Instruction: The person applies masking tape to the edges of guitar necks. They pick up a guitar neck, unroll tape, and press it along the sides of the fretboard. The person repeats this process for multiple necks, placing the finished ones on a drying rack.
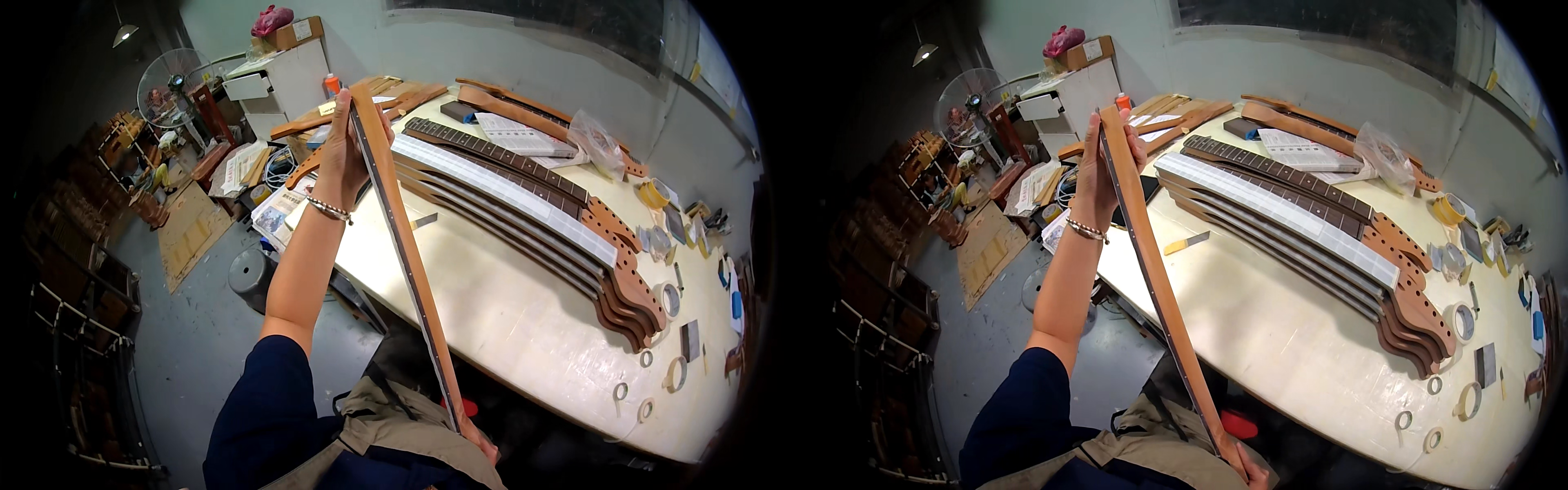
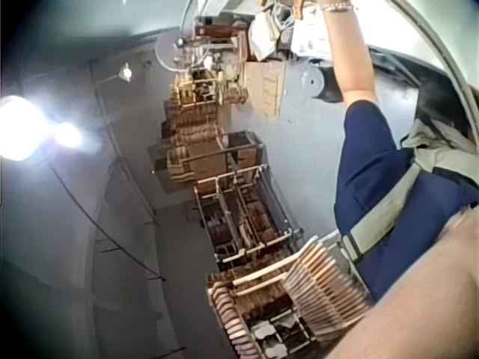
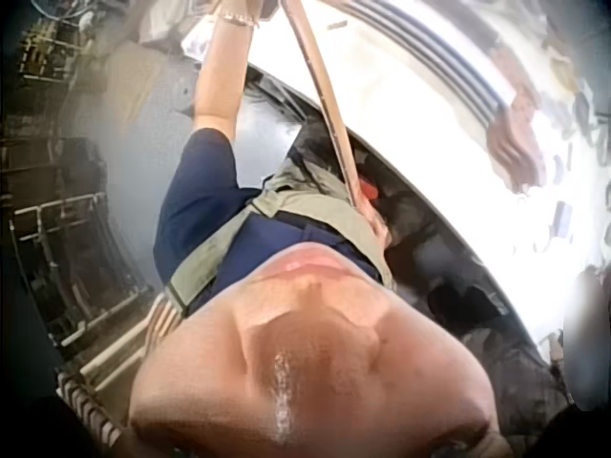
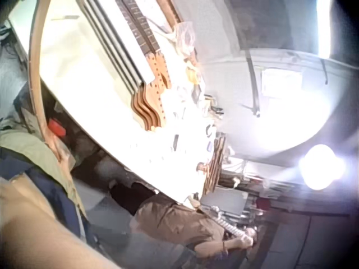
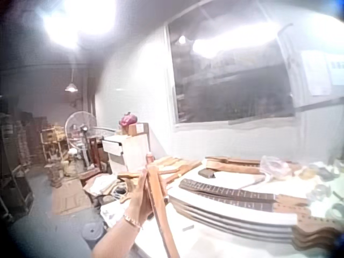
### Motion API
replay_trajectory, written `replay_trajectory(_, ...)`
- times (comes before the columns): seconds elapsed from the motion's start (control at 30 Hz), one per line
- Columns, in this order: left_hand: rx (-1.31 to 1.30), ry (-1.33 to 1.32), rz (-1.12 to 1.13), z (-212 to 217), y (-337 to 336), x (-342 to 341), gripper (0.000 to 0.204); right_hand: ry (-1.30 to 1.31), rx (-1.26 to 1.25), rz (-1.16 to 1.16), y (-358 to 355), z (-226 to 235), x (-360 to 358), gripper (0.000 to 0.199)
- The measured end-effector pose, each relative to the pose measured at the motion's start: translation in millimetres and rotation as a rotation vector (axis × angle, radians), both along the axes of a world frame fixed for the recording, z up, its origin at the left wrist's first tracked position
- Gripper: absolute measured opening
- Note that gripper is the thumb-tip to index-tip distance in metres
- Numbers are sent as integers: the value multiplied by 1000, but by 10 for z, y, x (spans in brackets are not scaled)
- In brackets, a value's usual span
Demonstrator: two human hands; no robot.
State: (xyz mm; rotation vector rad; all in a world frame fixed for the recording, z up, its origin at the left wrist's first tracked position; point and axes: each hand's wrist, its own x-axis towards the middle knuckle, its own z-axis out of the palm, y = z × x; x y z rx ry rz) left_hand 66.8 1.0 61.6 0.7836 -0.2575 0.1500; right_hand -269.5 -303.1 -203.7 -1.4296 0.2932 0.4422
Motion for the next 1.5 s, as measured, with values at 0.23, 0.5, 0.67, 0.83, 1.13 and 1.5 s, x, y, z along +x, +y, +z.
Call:
replay_trajectory(0.23,80,-1,-161,-800,-377,-428,75,-57,-103,-4,101,-11,49,42)
replay_trajectory(0.5,127,173,-634,-1527,-1151,-1802,83,-200,-7,-61,244,282,388,33)
replay_trajectory(0.67,105,-154,-361,-976,-703,-1021,79,-100,131,-2,-12,92,292,46)
replay_trajectory(0.83,146,-264,-9,-162,-195,-450,62,-195,-126,-23,-326,-414,11,43)
replay_trajectory(1.13,256,-105,97,95,80,-239,55,-119,-162,-139,-342,-318,-266,27)
replay_trajectory(1.5,181,-134,-118,-609,-417,-665,53,-293,-74,-128,91,-65,145,41)
